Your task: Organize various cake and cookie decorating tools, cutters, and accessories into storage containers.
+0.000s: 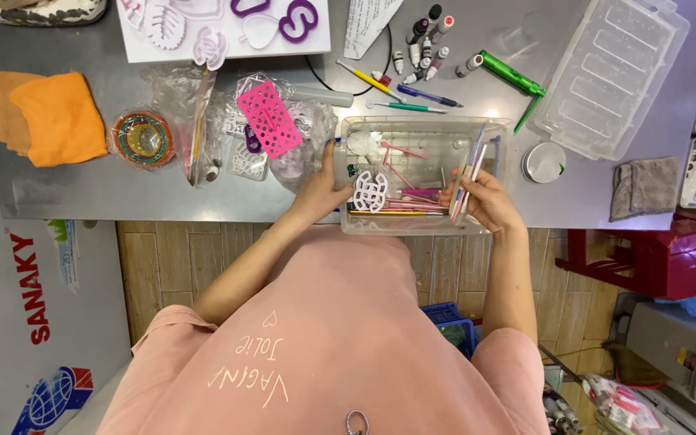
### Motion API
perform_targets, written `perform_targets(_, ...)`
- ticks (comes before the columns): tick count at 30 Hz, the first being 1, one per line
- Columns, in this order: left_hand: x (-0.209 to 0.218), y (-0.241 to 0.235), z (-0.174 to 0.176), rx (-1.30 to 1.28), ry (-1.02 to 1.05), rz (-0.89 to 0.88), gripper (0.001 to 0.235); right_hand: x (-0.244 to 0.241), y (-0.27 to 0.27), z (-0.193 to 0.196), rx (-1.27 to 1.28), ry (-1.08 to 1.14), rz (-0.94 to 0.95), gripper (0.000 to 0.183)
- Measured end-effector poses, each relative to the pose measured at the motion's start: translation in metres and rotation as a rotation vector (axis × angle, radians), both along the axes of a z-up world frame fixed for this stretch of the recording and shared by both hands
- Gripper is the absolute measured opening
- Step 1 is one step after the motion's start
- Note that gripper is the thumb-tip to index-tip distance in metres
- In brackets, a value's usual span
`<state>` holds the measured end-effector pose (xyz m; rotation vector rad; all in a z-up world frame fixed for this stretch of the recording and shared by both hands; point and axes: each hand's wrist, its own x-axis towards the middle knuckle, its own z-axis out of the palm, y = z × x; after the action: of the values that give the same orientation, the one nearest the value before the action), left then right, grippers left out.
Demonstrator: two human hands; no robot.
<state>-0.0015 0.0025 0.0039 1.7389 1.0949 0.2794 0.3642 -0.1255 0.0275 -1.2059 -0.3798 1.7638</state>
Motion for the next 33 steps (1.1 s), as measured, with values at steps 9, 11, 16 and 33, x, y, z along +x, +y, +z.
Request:
perform_targets(9,0.002,0.0,-0.001,-0.03,0.071,0.013,0.109,-0.001,0.022,0.016,0.113,0.135,-0.198,0.031)
perform_targets(11,0.001,-0.001,-0.006,-0.003,0.082,0.014,0.11,0.012,0.039,0.033,0.135,0.076,-0.178,0.027)
perform_targets(16,0.003,-0.002,-0.002,0.037,0.092,0.02,0.109,0.058,0.09,0.049,0.189,-0.088,-0.061,0.018)
perform_targets(33,0.008,-0.009,0.002,-0.019,0.199,0.081,0.103,0.11,0.183,0.013,0.221,-0.78,0.311,0.019)
